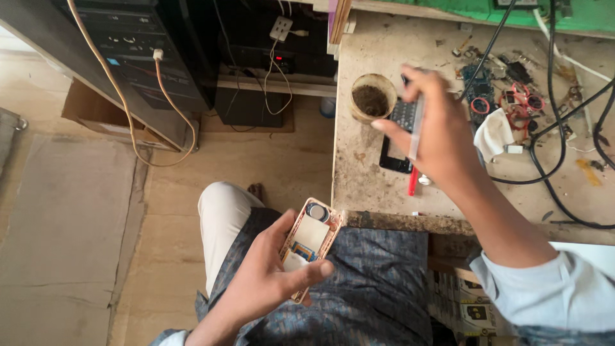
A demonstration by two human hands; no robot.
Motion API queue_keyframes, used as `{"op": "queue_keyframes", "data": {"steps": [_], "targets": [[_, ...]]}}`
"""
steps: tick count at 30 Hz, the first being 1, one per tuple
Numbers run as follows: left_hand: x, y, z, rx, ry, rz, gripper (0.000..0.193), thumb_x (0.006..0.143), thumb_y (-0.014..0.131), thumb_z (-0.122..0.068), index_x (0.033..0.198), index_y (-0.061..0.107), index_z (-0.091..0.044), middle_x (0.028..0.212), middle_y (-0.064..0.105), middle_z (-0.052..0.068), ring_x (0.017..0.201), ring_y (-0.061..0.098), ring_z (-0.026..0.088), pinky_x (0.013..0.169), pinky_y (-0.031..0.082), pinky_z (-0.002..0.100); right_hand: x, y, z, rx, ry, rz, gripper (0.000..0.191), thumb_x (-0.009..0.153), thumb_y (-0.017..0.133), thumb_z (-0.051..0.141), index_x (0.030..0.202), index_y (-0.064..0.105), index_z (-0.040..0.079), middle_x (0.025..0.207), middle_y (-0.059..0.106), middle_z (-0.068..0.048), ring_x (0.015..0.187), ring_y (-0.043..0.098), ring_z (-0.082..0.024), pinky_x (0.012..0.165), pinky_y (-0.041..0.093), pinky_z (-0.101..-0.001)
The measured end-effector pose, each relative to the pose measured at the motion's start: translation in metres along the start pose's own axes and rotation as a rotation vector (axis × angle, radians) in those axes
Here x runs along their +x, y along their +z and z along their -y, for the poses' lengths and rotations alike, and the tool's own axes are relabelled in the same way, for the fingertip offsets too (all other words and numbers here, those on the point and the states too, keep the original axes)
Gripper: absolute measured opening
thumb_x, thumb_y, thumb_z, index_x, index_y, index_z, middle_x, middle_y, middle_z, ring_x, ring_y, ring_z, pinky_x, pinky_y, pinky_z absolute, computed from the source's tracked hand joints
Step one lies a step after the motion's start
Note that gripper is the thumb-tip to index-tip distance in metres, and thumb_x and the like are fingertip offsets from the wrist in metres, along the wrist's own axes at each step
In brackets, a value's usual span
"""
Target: The person applies flux to a mobile phone's internal circuit board using tweezers, then solders several points on the board with a soldering iron. The person then reassembles the phone casing and briefly tests the device.
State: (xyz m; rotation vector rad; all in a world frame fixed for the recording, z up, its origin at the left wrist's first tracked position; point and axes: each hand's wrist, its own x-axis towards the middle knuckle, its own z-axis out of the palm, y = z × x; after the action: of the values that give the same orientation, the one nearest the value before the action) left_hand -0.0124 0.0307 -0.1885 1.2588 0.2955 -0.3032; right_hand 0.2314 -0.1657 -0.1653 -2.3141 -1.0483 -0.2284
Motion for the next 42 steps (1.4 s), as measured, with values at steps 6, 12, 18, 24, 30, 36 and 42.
{"op": "queue_keyframes", "data": {"steps": [6, 12, 18, 24, 30, 36, 42], "targets": [[0.004, 0.009, -0.021, 0.529, 0.376, -0.088, 0.073, 0.074, 0.084, -0.025, 0.129, 0.044, 0.003, 0.091, 0.072, 0.021, 0.080, 0.073, 0.035, 0.068, 0.058, 0.038, -0.104, -0.006, 0.005, 0.625, -0.038, -0.415, 0.052, 0.109, 0.062, 0.051, 0.118, 0.059, 0.000, 0.121, 0.069, -0.019, 0.096, 0.060, -0.025, 0.094, 0.052, -0.0308], [0.028, 0.036, -0.025, 0.788, 0.525, -0.069, 0.062, 0.072, 0.078, -0.019, 0.130, 0.059, -0.007, 0.103, 0.071, 0.017, 0.089, 0.071, 0.038, 0.075, 0.058, 0.045, -0.203, 0.025, -0.001, 0.800, 0.165, -0.836, 0.056, 0.112, 0.052, 0.052, 0.116, 0.060, -0.004, 0.079, 0.063, -0.018, 0.066, 0.057, -0.028, 0.065, 0.052, -0.0354], [0.055, 0.059, -0.018, 1.003, 0.609, -0.124, 0.079, 0.068, 0.082, -0.018, 0.143, 0.058, -0.009, 0.104, 0.056, 0.013, 0.099, 0.062, 0.032, 0.076, 0.055, 0.042, -0.226, 0.039, 0.004, 0.973, 0.169, -0.818, 0.031, 0.105, 0.066, 0.022, 0.119, 0.061, -0.005, 0.093, 0.070, -0.025, 0.078, 0.069, -0.033, 0.082, 0.059, -0.0428], [0.059, 0.059, -0.011, 1.062, 0.681, -0.157, 0.075, 0.073, 0.086, -0.023, 0.141, 0.059, -0.006, 0.116, 0.055, 0.012, 0.104, 0.054, 0.030, 0.086, 0.052, 0.040, -0.211, 0.047, 0.024, 0.728, 0.018, -0.602, 0.015, 0.101, 0.070, 0.013, 0.112, 0.066, 0.004, 0.090, 0.070, -0.020, 0.091, 0.073, -0.027, 0.084, 0.060, -0.0390], [0.058, 0.060, -0.001, 0.965, 0.724, -0.194, 0.072, 0.078, 0.088, -0.025, 0.141, 0.061, -0.004, 0.120, 0.057, 0.012, 0.105, 0.054, 0.031, 0.091, 0.052, 0.040, -0.184, 0.039, 0.038, 0.477, -0.006, -0.448, 0.017, 0.100, 0.070, 0.013, 0.109, 0.059, 0.004, 0.094, 0.074, -0.014, 0.104, 0.074, -0.028, 0.100, 0.056, -0.0428], [0.060, 0.059, 0.013, 0.833, 0.765, -0.229, 0.064, 0.081, 0.089, -0.026, 0.135, 0.063, -0.005, 0.124, 0.065, 0.011, 0.111, 0.061, 0.030, 0.096, 0.054, 0.039, -0.170, 0.033, 0.036, 0.273, -0.029, -0.367, 0.013, 0.097, 0.073, 0.012, 0.104, 0.064, 0.006, 0.093, 0.075, -0.011, 0.109, 0.076, -0.033, 0.100, 0.055, -0.0428], [0.053, 0.054, 0.023, 0.758, 0.809, -0.296, 0.057, 0.082, 0.092, -0.022, 0.129, 0.065, -0.004, 0.126, 0.067, 0.011, 0.112, 0.067, 0.029, 0.095, 0.057, 0.037, -0.171, 0.028, 0.036, 0.259, -0.037, -0.333, 0.009, 0.097, 0.073, 0.013, 0.100, 0.067, 0.006, 0.095, 0.075, -0.010, 0.108, 0.076, -0.032, 0.099, 0.055, -0.0425]]}}
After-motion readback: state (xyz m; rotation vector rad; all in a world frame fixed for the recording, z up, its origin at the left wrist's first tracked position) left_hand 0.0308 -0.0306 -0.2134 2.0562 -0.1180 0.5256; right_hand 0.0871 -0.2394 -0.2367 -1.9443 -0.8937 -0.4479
